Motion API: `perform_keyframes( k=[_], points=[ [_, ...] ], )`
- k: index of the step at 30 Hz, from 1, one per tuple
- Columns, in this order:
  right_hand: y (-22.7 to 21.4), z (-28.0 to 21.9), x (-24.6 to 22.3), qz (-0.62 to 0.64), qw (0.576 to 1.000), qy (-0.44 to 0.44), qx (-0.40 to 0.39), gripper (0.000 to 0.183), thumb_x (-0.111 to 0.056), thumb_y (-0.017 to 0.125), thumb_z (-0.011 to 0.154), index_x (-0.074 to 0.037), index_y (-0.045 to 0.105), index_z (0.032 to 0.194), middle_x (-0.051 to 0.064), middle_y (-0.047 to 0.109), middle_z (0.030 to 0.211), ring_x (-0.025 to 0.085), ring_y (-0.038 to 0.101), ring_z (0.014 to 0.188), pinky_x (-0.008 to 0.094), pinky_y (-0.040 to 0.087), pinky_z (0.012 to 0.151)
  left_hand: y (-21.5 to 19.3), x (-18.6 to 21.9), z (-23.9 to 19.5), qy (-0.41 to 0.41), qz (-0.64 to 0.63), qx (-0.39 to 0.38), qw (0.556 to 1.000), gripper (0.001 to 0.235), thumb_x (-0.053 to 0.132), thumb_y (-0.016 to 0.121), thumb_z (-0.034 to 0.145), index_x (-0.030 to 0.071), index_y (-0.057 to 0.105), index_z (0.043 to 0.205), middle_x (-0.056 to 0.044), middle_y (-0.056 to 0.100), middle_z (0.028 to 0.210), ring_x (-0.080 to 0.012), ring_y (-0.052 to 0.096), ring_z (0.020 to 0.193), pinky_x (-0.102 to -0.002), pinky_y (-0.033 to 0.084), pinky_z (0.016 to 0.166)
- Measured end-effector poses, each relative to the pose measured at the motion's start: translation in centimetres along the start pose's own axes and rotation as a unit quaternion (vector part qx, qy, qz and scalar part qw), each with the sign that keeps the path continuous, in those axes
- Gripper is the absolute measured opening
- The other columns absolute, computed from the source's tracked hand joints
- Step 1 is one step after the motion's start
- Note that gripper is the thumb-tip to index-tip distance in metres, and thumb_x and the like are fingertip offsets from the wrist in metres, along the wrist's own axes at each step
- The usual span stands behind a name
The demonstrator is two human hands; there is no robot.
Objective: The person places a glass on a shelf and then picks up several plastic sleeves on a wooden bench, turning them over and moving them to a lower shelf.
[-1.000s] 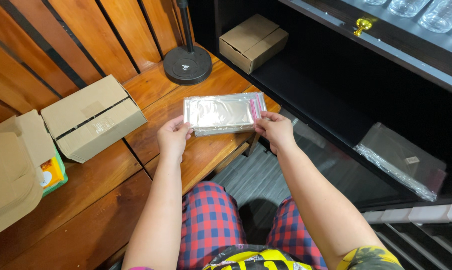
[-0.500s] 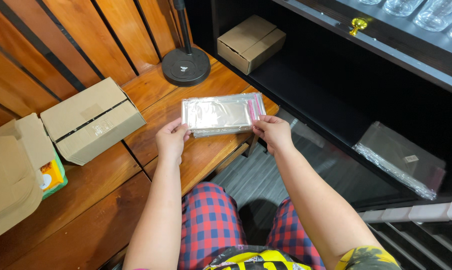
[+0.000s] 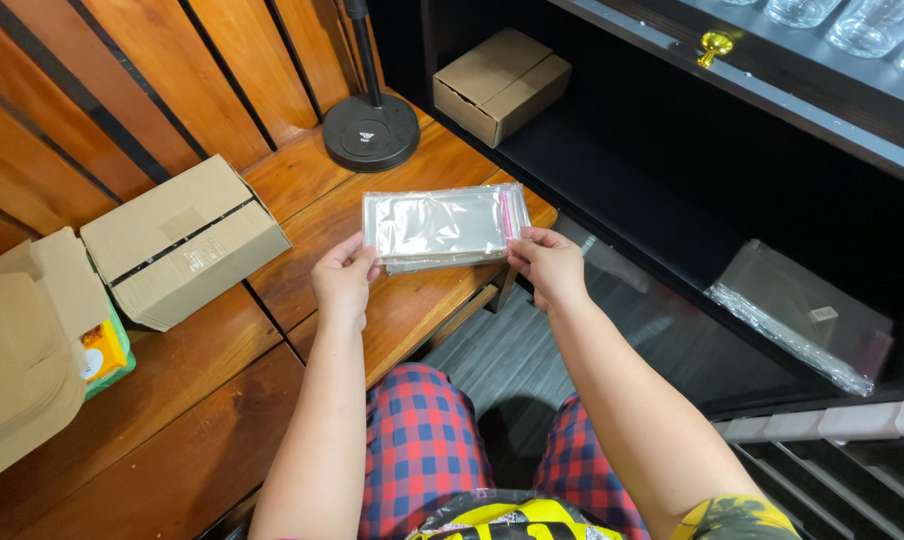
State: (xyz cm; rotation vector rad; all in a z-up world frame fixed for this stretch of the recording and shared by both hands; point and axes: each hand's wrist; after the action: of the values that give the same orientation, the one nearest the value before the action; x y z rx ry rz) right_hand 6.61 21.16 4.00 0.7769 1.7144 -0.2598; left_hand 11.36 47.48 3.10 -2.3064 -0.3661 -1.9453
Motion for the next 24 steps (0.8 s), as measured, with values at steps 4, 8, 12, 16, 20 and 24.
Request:
perform_keyframes(
  k=[4,8,12,16,20,24],
  points=[
    [-1.0,-0.1,-0.4,0.012,1.000,-0.004,0.001,0.024,0.004,0.079,0.083,0.002,0.072,0.105,0.011,0.068,0.082,0.019,0.074,0.074,0.033,0.069,0.076,0.7,0.7,-0.8,0.026,0.000,-0.011,1.000,0.038,0.002,0.071,0.095,-0.003,0.066,0.133,-0.009,0.064,0.091,-0.0117,0.071,0.078,-0.022,0.066,0.072],
    [-3.4,-1.2,-1.4,0.023,1.000,-0.003,0.006,0.026,0.004,0.079,0.083,0.001,0.072,0.108,0.011,0.070,0.083,0.018,0.074,0.074,0.030,0.068,0.075,2.4,1.6,-2.5,0.037,-0.006,-0.035,0.999,0.039,0.001,0.069,0.095,-0.005,0.064,0.134,-0.010,0.064,0.091,-0.0115,0.069,0.078,-0.021,0.066,0.073],
    [-7.5,-1.8,-2.3,0.038,0.999,-0.009,0.024,0.028,0.004,0.079,0.083,0.000,0.072,0.110,0.010,0.071,0.084,0.016,0.074,0.074,0.028,0.068,0.074,5.0,0.7,-3.4,0.049,0.006,-0.071,0.996,0.040,0.002,0.071,0.095,-0.004,0.064,0.134,-0.012,0.065,0.091,-0.0117,0.068,0.076,-0.022,0.065,0.073],
    [-12.1,-2.9,-3.7,0.081,0.994,-0.038,0.057,0.030,0.005,0.078,0.083,0.002,0.070,0.112,0.011,0.070,0.081,0.016,0.074,0.071,0.024,0.068,0.070,9.4,-1.5,-3.7,0.074,0.015,-0.142,0.987,0.039,0.003,0.072,0.095,-0.003,0.065,0.133,-0.016,0.072,0.096,-0.0145,0.072,0.074,-0.022,0.065,0.070],
    [-18.1,-3.4,-4.2,0.074,0.987,-0.099,0.102,0.029,0.005,0.076,0.086,0.003,0.069,0.114,0.010,0.071,0.082,0.015,0.075,0.072,0.022,0.067,0.070,15.1,-2.6,-6.7,0.086,-0.002,-0.207,0.975,0.040,0.002,0.072,0.095,-0.007,0.063,0.133,-0.024,0.073,0.108,-0.0174,0.072,0.081,-0.026,0.065,0.073],
    [-25.2,-2.9,-3.7,0.045,0.978,-0.141,0.148,0.029,0.004,0.074,0.089,0.003,0.068,0.118,0.007,0.071,0.086,0.012,0.074,0.074,0.019,0.066,0.071,21.0,-4.4,-10.1,0.080,-0.002,-0.272,0.959,0.038,0.001,0.071,0.096,-0.005,0.064,0.133,-0.023,0.074,0.111,-0.0177,0.072,0.084,-0.027,0.065,0.074]
  ],
)
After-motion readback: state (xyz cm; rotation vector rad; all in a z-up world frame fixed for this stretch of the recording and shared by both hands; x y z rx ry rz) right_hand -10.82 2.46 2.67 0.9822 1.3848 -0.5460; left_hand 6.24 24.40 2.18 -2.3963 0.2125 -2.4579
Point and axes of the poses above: each hand's wrist, its own z-axis towards the middle knuckle, its own y-axis out of the palm, x = y × z
